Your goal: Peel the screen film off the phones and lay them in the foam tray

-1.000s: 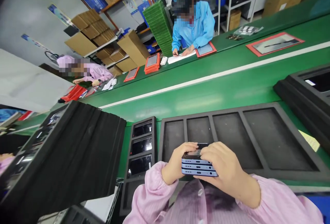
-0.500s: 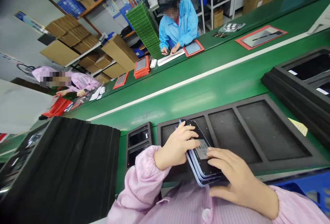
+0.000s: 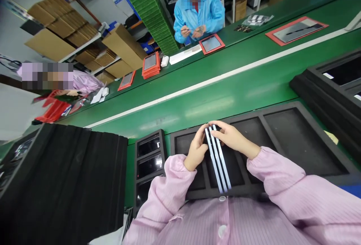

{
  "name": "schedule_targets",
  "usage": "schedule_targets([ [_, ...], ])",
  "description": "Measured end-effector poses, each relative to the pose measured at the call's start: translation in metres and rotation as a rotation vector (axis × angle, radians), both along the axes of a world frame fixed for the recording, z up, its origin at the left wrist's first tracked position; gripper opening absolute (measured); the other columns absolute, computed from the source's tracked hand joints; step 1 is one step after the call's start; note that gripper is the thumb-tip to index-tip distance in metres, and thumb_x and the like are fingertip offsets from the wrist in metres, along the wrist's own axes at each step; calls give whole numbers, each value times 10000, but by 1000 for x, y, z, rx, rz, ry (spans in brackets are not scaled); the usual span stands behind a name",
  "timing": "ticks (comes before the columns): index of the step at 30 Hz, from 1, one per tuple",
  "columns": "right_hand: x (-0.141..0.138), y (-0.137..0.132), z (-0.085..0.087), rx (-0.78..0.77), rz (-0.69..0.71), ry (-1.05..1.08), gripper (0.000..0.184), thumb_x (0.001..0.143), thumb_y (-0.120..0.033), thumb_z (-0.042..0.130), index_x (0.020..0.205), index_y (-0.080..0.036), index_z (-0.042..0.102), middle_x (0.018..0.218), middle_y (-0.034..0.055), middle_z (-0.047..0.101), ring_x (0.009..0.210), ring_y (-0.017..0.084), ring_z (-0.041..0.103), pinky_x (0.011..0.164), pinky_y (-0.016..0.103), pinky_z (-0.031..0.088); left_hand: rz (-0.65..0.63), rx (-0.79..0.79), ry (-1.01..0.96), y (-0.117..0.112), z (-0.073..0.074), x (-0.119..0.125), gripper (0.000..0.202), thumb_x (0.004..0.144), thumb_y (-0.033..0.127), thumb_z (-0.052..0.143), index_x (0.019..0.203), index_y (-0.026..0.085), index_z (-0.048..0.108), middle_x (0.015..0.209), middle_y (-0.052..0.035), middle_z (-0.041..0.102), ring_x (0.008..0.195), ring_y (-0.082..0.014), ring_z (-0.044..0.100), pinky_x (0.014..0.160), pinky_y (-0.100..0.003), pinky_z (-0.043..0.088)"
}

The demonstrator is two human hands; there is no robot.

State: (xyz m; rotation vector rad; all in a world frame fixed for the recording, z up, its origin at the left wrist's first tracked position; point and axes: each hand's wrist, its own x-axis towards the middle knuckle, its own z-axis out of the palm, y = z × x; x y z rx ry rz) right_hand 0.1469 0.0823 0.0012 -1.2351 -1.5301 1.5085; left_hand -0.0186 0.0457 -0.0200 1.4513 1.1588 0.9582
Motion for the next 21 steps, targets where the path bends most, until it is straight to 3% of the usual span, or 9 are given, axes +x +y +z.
schedule_targets([
  [3, 1, -1, 4, -26, 53, 19, 390, 760, -421, 565, 1077, -200, 627, 1077, 79, 586, 505, 89, 509, 454, 272, 516, 58, -148, -273, 7, 0, 3, 485, 680, 134, 507, 1162, 179, 528, 1249, -79, 589, 1211, -241, 505, 1082, -418, 343],
  [6, 5, -1, 7, -52, 104, 47, 387, 765, -409, 538, 1078, -202, 632, 1140, 89, 559, 527, 93, 531, 484, 287, 535, 82, -201, -363, 9, 7, 2, 413, 690, 238, 607, 1097, 179, 573, 1189, -80, 627, 1149, -250, 552, 1044, -421, 379],
  [14, 7, -1, 2, -16, 147, 75, 364, 793, -360, 544, 1122, -218, 609, 1172, 89, 519, 646, 113, 565, 554, 278, 553, 21, -236, -406, 5, 11, -3, 516, 715, 405, 684, 1156, 179, 541, 1225, -102, 600, 1181, -256, 530, 1029, -421, 394],
  [21, 9, -2, 0, 24, 161, 94, 340, 808, -369, 563, 1117, -234, 601, 1123, 79, 508, 621, 98, 531, 535, 264, 543, 8, -213, -388, 4, 10, -2, 503, 740, 415, 658, 1164, 183, 519, 1239, -106, 581, 1192, -256, 518, 1037, -421, 385],
])
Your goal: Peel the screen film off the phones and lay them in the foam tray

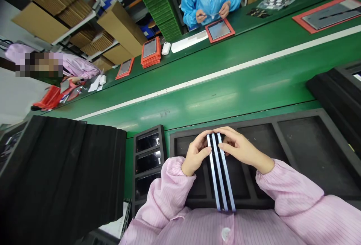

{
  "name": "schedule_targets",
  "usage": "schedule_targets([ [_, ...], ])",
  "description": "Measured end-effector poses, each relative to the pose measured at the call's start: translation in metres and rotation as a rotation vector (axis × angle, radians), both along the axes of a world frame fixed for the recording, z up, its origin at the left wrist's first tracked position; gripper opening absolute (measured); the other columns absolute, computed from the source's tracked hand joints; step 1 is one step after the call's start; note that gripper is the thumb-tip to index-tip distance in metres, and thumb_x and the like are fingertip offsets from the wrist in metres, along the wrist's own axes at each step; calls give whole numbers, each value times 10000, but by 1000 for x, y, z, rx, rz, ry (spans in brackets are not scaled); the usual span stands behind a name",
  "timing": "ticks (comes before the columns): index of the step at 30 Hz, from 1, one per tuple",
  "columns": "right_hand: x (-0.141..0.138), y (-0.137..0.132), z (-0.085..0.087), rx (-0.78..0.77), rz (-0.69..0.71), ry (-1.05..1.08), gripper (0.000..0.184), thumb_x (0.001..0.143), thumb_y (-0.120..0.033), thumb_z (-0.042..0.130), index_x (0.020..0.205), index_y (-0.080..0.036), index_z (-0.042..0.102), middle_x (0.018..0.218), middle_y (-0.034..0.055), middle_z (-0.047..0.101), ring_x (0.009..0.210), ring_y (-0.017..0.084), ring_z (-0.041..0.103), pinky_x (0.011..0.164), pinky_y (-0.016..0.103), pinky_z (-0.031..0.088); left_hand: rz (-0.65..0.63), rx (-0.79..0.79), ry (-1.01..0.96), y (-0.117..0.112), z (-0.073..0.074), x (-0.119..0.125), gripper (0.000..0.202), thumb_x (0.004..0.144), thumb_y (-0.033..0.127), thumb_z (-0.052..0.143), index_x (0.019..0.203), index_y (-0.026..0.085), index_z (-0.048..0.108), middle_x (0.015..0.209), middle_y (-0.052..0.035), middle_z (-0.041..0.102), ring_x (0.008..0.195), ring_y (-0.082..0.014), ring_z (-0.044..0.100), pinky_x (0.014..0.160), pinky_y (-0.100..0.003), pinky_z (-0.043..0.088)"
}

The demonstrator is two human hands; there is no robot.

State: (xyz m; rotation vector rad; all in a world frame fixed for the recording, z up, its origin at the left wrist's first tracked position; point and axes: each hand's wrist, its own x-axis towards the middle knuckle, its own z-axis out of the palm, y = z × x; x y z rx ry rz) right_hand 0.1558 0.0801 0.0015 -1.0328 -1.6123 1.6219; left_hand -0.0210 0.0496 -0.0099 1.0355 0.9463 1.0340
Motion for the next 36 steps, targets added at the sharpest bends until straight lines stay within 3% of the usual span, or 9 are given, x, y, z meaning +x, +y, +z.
schedule_targets([
  [11, 0, 0, -1, -37, 19, -8, 349, 800, -368, 558, 1123, -237, 561, 1125, 75, 475, 647, 110, 532, 542, 279, 533, -17, 4, 48, 0, -2, -2, 512, 753, 436, 626, 1180, 184, 495, 1242, -109, 558, 1192, -261, 508, 1038, -430, 378],
  [17, 4, 2, 2, -25, 127, -27, 410, 777, -335, 570, 1171, -243, 507, 1156, 86, 468, 774, 162, 581, 637, 324, 537, -122, 98, 109, 1, -4, -8, 697, 696, 520, 660, 1257, 185, 418, 1316, -130, 458, 1250, -284, 433, 1077, -448, 321],
  [20, 2, 2, 2, -34, 110, -42, 396, 767, -351, 571, 1139, -232, 503, 1111, 80, 498, 752, 161, 580, 620, 321, 527, -134, 103, 118, 2, -5, -8, 714, 705, 544, 643, 1272, 182, 404, 1319, -131, 442, 1259, -283, 417, 1087, -449, 303],
  [25, -9, 0, -4, -38, -53, -143, 360, 717, -396, 588, 1025, -230, 500, 799, -3, 536, 606, 145, 527, 540, 298, 480, -130, 90, 53, 3, -6, -7, 692, 685, 518, 679, 1246, 201, 426, 1311, -117, 440, 1263, -284, 411, 1090, -453, 294],
  [28, -12, -1, -5, -18, -85, -168, 351, 700, -382, 578, 1006, -230, 498, 851, 9, 547, 637, 152, 533, 578, 316, 480, -126, 71, 30, 4, -6, -7, 660, 685, 491, 689, 1223, 204, 437, 1288, -110, 461, 1251, -279, 423, 1089, -450, 295],
  [36, -5, -3, -3, -14, 11, -171, 446, 712, -336, 583, 1126, -230, 455, 876, 19, 554, 718, 183, 578, 631, 348, 518, -176, 92, 46, 5, -6, -10, 737, 656, 493, 702, 1256, 182, 406, 1311, -122, 453, 1269, -287, 406, 1099, -441, 280],
])
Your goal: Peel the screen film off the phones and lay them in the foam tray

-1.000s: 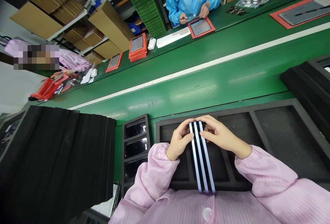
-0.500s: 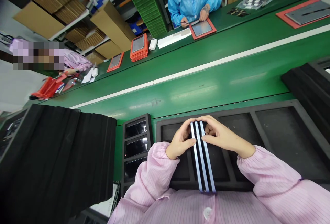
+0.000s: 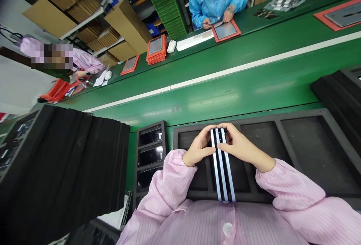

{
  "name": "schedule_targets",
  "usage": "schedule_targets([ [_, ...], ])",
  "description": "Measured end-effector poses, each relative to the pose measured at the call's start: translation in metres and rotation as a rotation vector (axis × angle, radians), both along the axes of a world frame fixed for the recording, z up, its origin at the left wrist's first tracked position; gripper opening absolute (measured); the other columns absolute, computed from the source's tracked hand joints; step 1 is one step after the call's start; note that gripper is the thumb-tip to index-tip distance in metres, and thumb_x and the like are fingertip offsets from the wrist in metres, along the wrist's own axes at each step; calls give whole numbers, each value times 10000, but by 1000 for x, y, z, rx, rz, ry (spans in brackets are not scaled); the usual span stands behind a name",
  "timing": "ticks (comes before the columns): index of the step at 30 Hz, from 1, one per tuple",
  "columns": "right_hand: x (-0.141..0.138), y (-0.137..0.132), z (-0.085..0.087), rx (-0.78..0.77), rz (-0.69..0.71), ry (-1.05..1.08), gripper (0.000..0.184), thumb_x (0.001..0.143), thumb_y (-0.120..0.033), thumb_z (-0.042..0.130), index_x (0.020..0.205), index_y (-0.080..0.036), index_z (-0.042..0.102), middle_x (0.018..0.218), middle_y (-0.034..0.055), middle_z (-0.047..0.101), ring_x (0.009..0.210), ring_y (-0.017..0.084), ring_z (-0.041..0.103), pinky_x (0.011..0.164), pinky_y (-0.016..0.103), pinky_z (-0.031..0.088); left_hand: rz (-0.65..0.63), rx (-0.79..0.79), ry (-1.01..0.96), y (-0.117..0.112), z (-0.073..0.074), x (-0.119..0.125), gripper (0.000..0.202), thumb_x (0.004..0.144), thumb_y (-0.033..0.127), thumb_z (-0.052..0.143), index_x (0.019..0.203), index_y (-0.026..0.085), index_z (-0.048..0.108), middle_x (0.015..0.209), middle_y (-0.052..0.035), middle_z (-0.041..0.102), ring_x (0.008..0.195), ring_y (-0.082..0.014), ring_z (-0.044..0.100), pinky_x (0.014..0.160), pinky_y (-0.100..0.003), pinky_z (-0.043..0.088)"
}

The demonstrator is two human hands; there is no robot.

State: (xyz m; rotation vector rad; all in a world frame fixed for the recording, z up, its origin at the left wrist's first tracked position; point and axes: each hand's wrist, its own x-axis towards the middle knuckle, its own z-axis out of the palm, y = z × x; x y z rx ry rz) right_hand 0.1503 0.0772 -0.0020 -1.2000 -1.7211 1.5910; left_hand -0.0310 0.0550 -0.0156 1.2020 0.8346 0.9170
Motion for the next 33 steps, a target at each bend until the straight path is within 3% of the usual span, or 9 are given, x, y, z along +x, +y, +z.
schedule_targets([
  [7, 14, 1, 0, -93, 187, 105, 696, 748, -385, 591, 1349, -240, 272, 1156, 97, 466, 867, 188, 558, 801, 400, 514, -69, 89, 87, 0, 0, -2, 798, 672, 448, 685, 1335, 170, 337, 1381, -132, 357, 1329, -294, 317, 1131, -437, 213],
  [16, 2, -9, 5, -47, 1, -55, 766, 693, -405, 583, 1377, -220, 292, 1230, 112, 495, 876, 218, 594, 817, 401, 513, -34, 30, 78, -3, 0, 1, 890, 658, 450, 698, 1388, 196, 258, 1510, -124, 196, 1406, -293, 163, 1147, -409, 153],
  [19, 1, -16, 10, -20, -87, -130, 826, 689, -428, 595, 1410, -202, 261, 1243, 139, 509, 809, 230, 618, 790, 423, 521, 174, 70, 266, -21, 7, 10, 631, 710, 379, 630, 1257, 176, 391, 1400, -151, 340, 1322, -280, 316, 1088, -432, 275],
  [21, -1, -20, 11, -2, -165, -193, 914, 649, -463, 642, 1427, -197, 243, 1339, 173, 435, 867, 284, 624, 820, 468, 504, 274, 123, 397, -39, 12, 18, 307, 740, 313, 580, 1012, 183, 519, 1144, -123, 514, 1135, -264, 459, 1005, -454, 356],
  [23, -5, -23, 10, 23, -246, -241, 995, 587, -461, 696, 1431, -183, 248, 1405, 192, 357, 1035, 373, 568, 914, 524, 439, 223, 179, 473, -57, 15, 25, 97, 739, 279, 573, 773, 202, 526, 916, -73, 543, 970, -245, 491, 935, -454, 394],
  [26, -6, -25, 9, 67, -343, -239, 942, 561, -395, 685, 1398, -175, 313, 1411, 175, 364, 1228, 405, 414, 1029, 536, 323, 61, 244, 500, -75, 18, 31, 100, 711, 263, 612, 690, 208, 531, 897, -63, 544, 955, -241, 477, 930, -438, 388],
  [28, -4, -28, 11, 83, -375, -191, 859, 578, -382, 631, 1365, -177, 352, 1389, 151, 408, 1257, 366, 396, 1052, 508, 312, 170, 226, 444, -80, 20, 32, 121, 674, 229, 638, 774, 206, 574, 1021, -82, 552, 1056, -257, 455, 985, -441, 340],
  [31, -2, -39, 23, 98, -383, -93, 814, 621, -423, 574, 1354, -168, 331, 1383, 142, 424, 1250, 312, 423, 1047, 470, 344, 503, 30, 156, -82, 35, 34, 427, 594, 192, 676, 1007, 204, 568, 1177, -89, 532, 1162, -271, 429, 1012, -431, 307],
  [33, -4, -54, 33, 130, -388, 7, 770, 687, -468, 537, 1361, -182, 297, 1383, 128, 430, 1234, 274, 450, 1017, 430, 396, 470, -203, -178, -86, 51, 37, 523, 565, 219, 684, 1072, 193, 556, 1114, -80, 589, 1102, -273, 503, 957, -413, 361],
])
